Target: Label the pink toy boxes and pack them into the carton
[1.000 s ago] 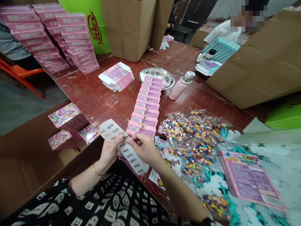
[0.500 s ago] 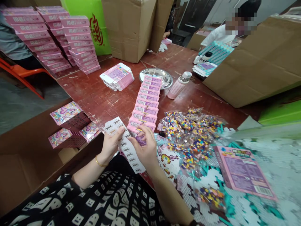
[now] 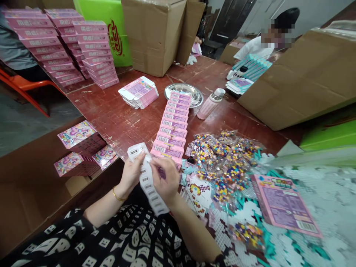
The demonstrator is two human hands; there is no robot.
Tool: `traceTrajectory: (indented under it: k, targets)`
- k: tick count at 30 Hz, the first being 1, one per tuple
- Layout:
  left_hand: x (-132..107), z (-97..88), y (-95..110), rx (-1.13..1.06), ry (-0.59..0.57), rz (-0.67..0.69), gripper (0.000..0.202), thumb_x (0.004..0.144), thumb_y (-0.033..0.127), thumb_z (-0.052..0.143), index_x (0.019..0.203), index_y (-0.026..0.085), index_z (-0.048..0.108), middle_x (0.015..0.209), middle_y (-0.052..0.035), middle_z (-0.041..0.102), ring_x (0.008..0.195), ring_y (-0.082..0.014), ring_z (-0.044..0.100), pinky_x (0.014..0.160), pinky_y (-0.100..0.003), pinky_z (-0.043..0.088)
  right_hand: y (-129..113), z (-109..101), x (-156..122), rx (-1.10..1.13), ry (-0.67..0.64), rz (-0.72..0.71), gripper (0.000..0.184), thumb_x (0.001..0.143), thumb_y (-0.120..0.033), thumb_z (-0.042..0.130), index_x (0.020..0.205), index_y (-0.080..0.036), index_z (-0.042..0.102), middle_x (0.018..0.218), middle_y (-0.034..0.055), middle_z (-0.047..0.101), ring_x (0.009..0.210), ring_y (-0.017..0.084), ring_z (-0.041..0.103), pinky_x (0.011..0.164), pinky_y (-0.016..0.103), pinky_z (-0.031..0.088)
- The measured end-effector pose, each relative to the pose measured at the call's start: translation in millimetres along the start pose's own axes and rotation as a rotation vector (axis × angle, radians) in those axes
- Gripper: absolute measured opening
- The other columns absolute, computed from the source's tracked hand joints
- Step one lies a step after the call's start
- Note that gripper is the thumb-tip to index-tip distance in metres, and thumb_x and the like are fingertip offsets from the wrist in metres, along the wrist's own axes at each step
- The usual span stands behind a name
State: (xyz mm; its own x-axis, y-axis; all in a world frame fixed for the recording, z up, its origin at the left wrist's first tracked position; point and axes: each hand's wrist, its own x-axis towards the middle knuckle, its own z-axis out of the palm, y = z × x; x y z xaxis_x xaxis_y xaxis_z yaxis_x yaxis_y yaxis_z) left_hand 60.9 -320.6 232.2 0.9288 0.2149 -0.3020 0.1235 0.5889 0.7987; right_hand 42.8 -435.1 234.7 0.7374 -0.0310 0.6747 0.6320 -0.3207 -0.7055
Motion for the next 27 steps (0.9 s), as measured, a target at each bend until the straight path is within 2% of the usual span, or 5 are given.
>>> traceTrajectory:
  k: [6, 13, 17, 22, 27]
  targets:
    - [9.4, -7.2, 13.8, -0.067, 0.048, -0.144, 0.051, 0.051, 0.050, 0.091, 0.074, 0.011, 0.068, 0.055, 0.0001, 0.064, 0.044, -0.0121, 0.058, 0.044, -0.021, 0.046, 56.4, -30.5, 77.0, 0.034, 0.106, 0.128, 0.035, 0.082, -0.023, 0.068, 0.114, -0.026, 0.054, 0.083, 0.0019, 0.066, 0.079, 0.021, 0.067, 0.080, 0.043, 0.056]
    - [10.9, -17.6, 19.2, -0.075, 0.036, -0.152, 0.048, 0.055, 0.046, 0.091, 0.078, 0.011, 0.067, 0.059, -0.0003, 0.067, 0.046, -0.0123, 0.061, 0.046, -0.021, 0.050, 183.7, -32.5, 177.4, 0.024, -0.351, 0.380, 0.041, 0.064, -0.024, 0.068, 0.102, -0.018, 0.057, 0.072, -0.0026, 0.058, 0.062, 0.014, 0.056, 0.059, 0.029, 0.047]
    - [16.2, -17.6, 19.1, -0.069, 0.059, -0.145, 0.050, 0.055, 0.046, 0.091, 0.081, 0.012, 0.067, 0.059, 0.0000, 0.067, 0.045, -0.0131, 0.061, 0.045, -0.021, 0.049, 197.0, -21.2, 173.1, -0.015, -0.429, 0.349, 0.039, 0.063, -0.021, 0.068, 0.101, -0.017, 0.061, 0.075, -0.0015, 0.058, 0.063, 0.014, 0.054, 0.062, 0.030, 0.050]
    - [20.4, -13.4, 18.6, -0.071, 0.067, -0.172, 0.052, 0.050, 0.046, 0.093, 0.078, 0.012, 0.067, 0.054, 0.0027, 0.063, 0.041, -0.0096, 0.057, 0.041, -0.018, 0.046, 210.7, -24.3, 182.0, -0.173, -0.311, 0.261, 0.046, 0.062, -0.023, 0.075, 0.106, -0.020, 0.061, 0.116, 0.0088, 0.054, 0.085, 0.018, 0.056, 0.080, 0.037, 0.052]
    - [22.3, -11.1, 18.0, -0.077, 0.074, -0.187, 0.051, 0.049, 0.047, 0.094, 0.075, 0.011, 0.067, 0.055, 0.0019, 0.064, 0.043, -0.0101, 0.058, 0.042, -0.018, 0.047, 228.7, -29.5, 204.8, -0.288, -0.364, 0.318, 0.014, 0.072, -0.028, 0.068, 0.072, -0.019, 0.059, 0.078, 0.0012, 0.057, 0.065, 0.015, 0.052, 0.067, 0.032, 0.050]
